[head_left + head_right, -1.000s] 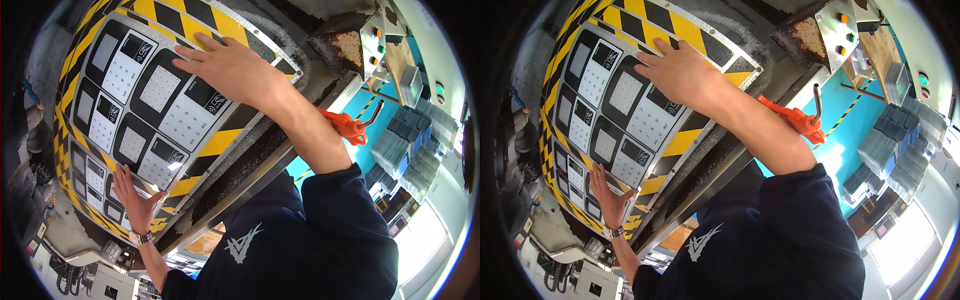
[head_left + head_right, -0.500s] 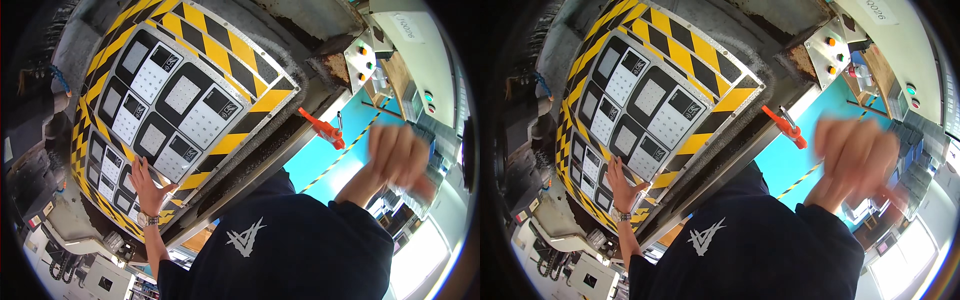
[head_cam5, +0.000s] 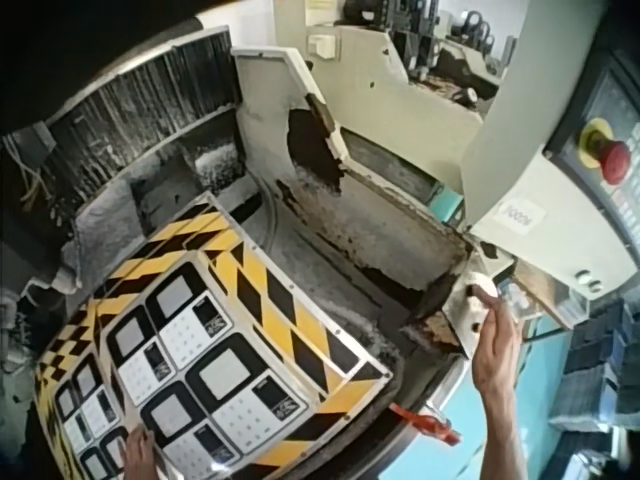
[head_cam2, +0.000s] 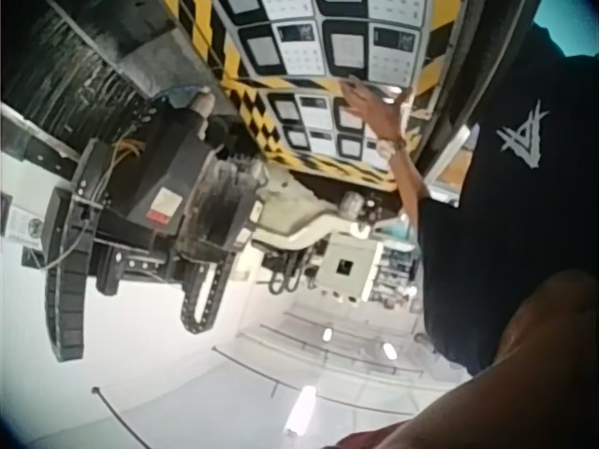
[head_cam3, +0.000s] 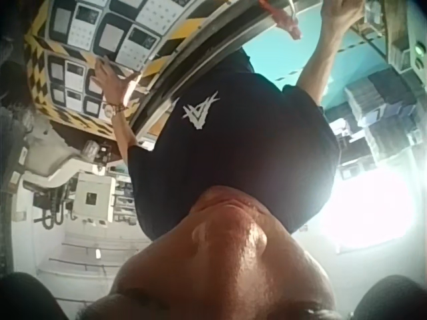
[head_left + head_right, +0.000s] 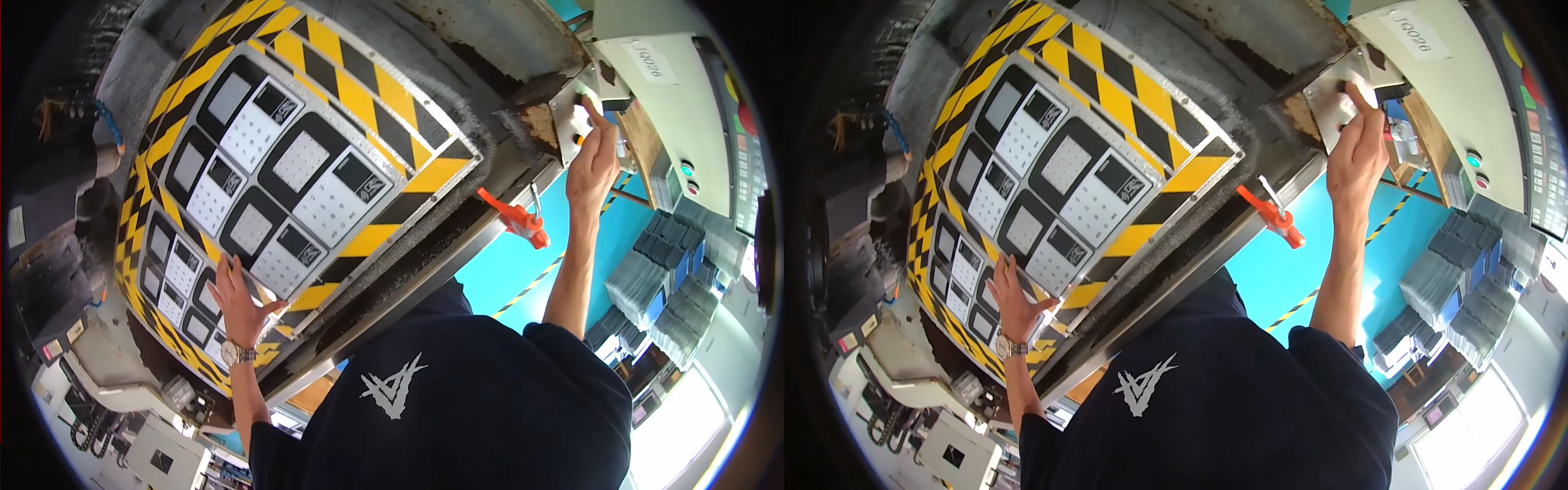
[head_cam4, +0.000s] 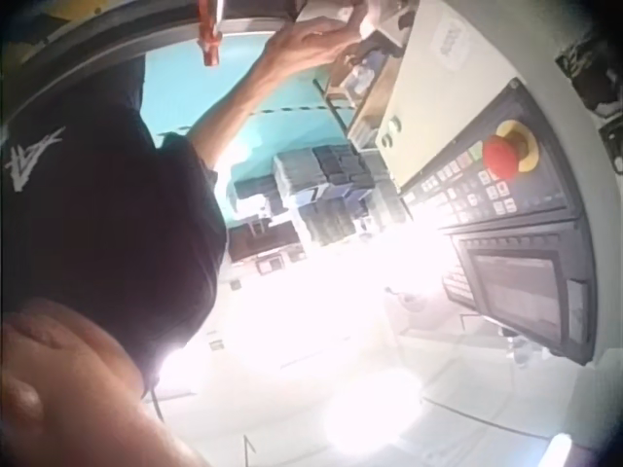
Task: Operating an industrial printing or stamping machine by loading printed sheets, activating the cycle with hand triggers, and unloading finished pieces.
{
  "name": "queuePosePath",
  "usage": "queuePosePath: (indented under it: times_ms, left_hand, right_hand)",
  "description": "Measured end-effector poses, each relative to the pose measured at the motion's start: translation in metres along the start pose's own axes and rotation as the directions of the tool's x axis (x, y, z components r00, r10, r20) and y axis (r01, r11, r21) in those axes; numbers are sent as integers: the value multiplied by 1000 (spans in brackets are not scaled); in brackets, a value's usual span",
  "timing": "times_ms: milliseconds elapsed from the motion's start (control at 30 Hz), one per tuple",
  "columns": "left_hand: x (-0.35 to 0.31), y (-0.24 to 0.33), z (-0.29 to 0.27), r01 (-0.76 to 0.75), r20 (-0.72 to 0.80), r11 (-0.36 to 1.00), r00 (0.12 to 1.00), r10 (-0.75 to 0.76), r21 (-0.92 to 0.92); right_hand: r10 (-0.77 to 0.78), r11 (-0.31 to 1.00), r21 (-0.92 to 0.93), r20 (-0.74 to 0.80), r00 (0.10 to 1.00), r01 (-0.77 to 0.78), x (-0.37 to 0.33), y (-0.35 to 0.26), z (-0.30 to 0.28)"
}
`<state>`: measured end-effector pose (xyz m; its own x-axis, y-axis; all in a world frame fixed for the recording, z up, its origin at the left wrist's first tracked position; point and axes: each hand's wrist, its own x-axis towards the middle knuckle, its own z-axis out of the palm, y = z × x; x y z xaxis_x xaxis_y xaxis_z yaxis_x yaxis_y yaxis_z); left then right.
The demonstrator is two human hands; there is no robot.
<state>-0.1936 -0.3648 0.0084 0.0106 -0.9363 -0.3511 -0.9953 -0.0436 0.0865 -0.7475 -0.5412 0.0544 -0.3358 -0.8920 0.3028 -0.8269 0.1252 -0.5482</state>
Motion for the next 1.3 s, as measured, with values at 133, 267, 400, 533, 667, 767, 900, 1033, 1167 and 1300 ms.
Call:
queuePosePath:
  times_ms: [133, 267, 400, 533, 667, 767, 900, 1033, 1167, 1300]
  left_hand:
    - [2, 6, -1, 61, 11, 998, 998, -61, 21]
    - [0, 16, -7, 117, 55, 990, 992, -113, -74]
    - [4, 25, 2, 293, 15, 759, 937, -350, -581]
    - [18, 15, 11, 316, 51, 350, 802, -595, -882]
    - [22, -6, 13, 243, 224, -61, 730, -646, -968]
    - [24, -11, 14, 261, 272, -116, 711, -649, -958]
    - [20, -2, 11, 201, 229, -119, 721, -653, -972]
    - [13, 11, 7, 225, 124, 72, 746, -655, -972]
    - [8, -8, -4, 148, 269, -256, 795, -544, -955]
    - [-6, -31, 3, 192, 216, -99, 894, -392, -976]
  right_hand:
    - [-17, 999, 37, -31, 999, 18, -7, 9, 5]
    - [-210, 976, 24, -172, 963, 217, -33, 8, 19]
    - [-195, 980, -4, -266, 944, 201, -60, 8, 42]
    - [-182, 983, -45, -332, 925, 177, -61, 26, 54]
    - [-200, 973, 52, -292, 935, 225, -62, 36, 56]
    - [-274, 956, 22, -286, 918, 292, -61, 39, 58]
    - [-378, 918, -230, -252, 891, 324, -53, 57, 58]
    - [-374, 906, -270, -143, 916, 327, -60, 86, 61]
    - [-164, 975, -154, -14, 986, 160, -77, 105, 60]
    - [137, 990, -9, -37, 990, -137, -103, 126, 60]
